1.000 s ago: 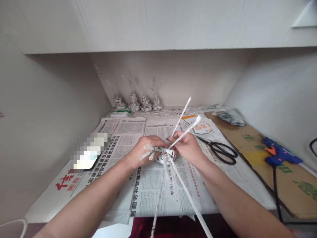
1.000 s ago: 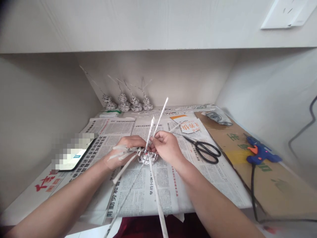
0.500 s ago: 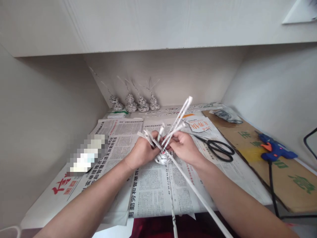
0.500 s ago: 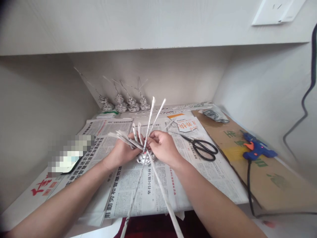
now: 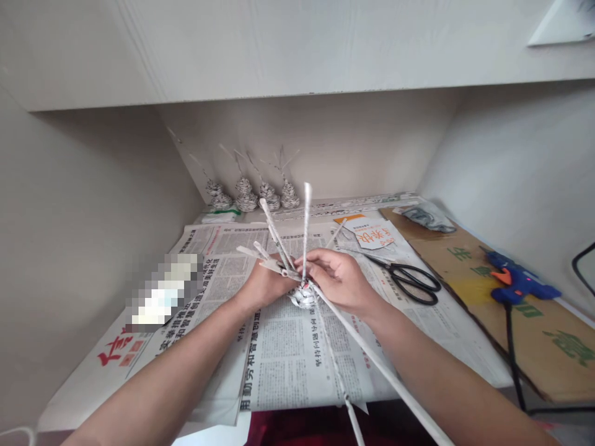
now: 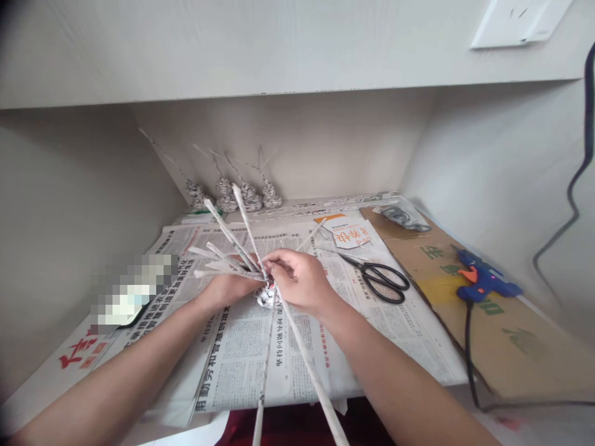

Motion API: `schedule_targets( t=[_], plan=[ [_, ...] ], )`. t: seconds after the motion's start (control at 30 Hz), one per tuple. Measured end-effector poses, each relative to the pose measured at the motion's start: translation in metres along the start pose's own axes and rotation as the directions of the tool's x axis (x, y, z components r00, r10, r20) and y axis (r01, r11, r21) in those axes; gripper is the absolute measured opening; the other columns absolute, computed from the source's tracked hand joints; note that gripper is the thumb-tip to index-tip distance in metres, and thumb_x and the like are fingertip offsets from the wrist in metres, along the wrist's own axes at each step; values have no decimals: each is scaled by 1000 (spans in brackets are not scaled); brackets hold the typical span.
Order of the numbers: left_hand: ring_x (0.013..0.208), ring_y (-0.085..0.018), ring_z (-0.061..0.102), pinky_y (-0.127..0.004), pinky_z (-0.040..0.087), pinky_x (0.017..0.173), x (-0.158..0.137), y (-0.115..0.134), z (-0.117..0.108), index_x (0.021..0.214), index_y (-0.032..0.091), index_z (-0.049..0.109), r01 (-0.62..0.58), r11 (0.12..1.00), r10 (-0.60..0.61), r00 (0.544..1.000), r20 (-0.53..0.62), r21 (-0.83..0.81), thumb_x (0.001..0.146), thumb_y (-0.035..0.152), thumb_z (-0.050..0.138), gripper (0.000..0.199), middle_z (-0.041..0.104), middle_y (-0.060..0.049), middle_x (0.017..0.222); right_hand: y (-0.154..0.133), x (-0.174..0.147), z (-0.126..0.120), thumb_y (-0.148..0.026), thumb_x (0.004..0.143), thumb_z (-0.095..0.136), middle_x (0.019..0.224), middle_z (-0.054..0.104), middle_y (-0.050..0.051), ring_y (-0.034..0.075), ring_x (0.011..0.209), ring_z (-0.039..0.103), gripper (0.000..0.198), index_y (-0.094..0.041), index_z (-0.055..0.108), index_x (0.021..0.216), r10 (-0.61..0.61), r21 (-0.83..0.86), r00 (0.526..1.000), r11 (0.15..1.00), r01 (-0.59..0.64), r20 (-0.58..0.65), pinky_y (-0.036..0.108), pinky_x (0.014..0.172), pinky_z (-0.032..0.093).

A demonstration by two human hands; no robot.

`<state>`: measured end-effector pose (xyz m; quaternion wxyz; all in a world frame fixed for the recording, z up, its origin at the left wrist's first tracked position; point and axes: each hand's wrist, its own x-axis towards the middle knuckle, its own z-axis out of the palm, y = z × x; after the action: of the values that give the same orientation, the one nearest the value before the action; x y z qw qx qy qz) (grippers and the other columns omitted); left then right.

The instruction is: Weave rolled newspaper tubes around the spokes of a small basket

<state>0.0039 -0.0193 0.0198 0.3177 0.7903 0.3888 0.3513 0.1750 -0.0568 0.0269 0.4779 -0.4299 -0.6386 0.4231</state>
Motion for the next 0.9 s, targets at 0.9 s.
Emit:
schedule_targets(
  t=[0.9],
  plan=[
    [62, -13, 62, -22, 47, 60, -4, 17, -5, 73, 15, 66, -96, 957, 95, 995, 16, 272, 78, 17, 60, 8, 67, -1, 68, 10, 6, -4, -37, 74, 70, 67, 71, 3, 17, 60, 64, 18, -19, 73, 73, 137, -104, 983, 983, -150, -126, 25, 52, 47]
  ],
)
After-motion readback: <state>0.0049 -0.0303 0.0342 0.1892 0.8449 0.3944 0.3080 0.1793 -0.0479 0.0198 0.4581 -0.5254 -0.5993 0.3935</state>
